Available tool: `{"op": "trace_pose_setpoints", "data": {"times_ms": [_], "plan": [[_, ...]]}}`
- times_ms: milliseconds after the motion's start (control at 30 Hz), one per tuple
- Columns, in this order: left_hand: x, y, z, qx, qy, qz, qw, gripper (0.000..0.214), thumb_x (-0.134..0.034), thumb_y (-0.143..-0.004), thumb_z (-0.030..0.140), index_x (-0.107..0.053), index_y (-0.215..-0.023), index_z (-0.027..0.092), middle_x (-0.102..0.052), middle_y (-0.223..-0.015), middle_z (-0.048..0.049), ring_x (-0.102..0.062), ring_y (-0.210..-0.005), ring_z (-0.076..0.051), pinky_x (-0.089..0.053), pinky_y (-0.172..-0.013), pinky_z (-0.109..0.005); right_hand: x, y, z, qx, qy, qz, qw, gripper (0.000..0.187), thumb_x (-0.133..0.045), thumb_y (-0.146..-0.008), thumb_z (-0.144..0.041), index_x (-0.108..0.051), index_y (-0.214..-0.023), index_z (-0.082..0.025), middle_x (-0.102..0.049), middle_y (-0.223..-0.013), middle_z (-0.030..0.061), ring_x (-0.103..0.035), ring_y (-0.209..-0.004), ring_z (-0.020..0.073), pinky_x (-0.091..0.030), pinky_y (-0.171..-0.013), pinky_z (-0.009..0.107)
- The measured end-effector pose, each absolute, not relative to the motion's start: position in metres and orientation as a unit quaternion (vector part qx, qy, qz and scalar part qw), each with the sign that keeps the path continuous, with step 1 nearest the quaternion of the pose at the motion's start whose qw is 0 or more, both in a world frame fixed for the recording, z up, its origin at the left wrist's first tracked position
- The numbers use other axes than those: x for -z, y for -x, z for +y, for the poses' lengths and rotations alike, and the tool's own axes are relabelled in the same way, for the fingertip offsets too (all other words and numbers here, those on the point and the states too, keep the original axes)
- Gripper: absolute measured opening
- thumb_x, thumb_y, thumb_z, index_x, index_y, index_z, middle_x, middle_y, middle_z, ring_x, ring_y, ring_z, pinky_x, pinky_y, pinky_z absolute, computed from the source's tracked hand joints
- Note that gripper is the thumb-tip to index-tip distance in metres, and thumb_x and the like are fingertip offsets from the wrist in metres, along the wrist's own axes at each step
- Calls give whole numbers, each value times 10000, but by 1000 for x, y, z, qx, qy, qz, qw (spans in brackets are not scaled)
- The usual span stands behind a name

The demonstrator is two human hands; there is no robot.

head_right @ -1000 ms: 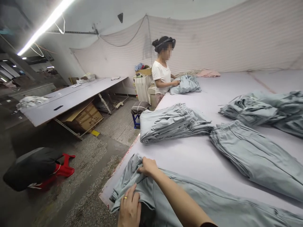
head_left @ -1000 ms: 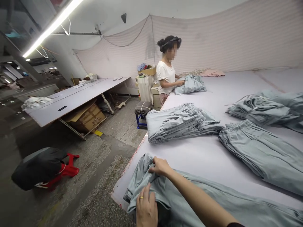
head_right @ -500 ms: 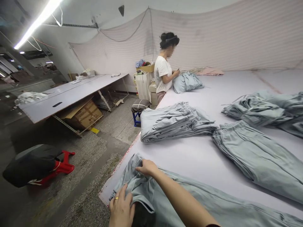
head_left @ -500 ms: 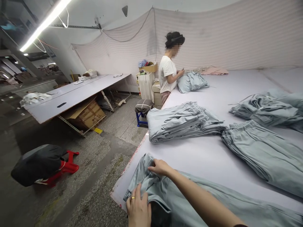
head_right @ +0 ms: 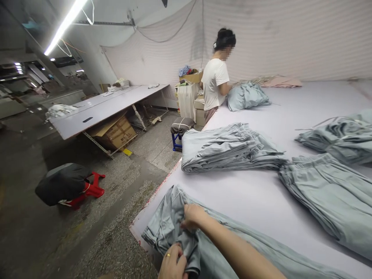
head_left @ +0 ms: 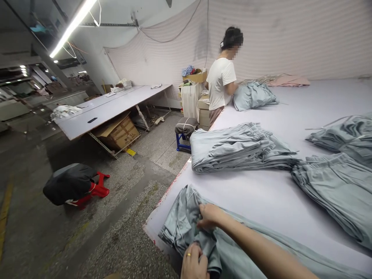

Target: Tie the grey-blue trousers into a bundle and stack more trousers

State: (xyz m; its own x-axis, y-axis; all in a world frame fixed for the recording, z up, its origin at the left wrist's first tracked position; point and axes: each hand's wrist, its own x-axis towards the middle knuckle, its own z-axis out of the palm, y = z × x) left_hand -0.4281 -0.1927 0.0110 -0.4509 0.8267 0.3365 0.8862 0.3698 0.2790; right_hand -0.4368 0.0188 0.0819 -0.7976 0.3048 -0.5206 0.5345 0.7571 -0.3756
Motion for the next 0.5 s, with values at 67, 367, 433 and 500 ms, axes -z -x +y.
{"op": "trace_pose_setpoints", "data": {"times_ms": [67,367,433,500], "plan": [[-18,435,-185,227,510,-829,32,307,-593,-534,31,-608,-761,238,-648,-1113,-57,-552,-1185,-237,-505,-977,-328,-77,438,16,258,-214,913,235,552,-777,-590,-396,-687,-1050,-104,-695,-975,203,-645,-925,360,-490,-759,422],[-52,470,-199,172,412,-878,170,115,-538,-716,104,-586,-659,191,-490,-1396,-198,-235,-1408,-427,-367,-1001,-659,-87,443,40,404,-120,904,-66,304,-496,-776,-109,-685,-991,-210,-680,-994,48,-600,-958,188,-426,-853,275],[-55,472,-201,155,403,-880,197,148,-510,-751,126,-595,-658,204,-558,-1338,-178,-348,-1355,-396,-392,-977,-615,-85,459,40,434,-125,886,-104,291,-502,-792,-104,-681,-994,-215,-683,-983,31,-600,-954,173,-423,-859,259],[-61,475,-196,150,404,-884,179,153,-510,-760,149,-620,-684,222,-613,-1293,-121,-434,-1297,-353,-385,-985,-583,-80,478,38,437,-153,880,-105,231,-515,-829,-133,-678,-975,-208,-676,-982,33,-598,-941,160,-424,-847,244]]}}
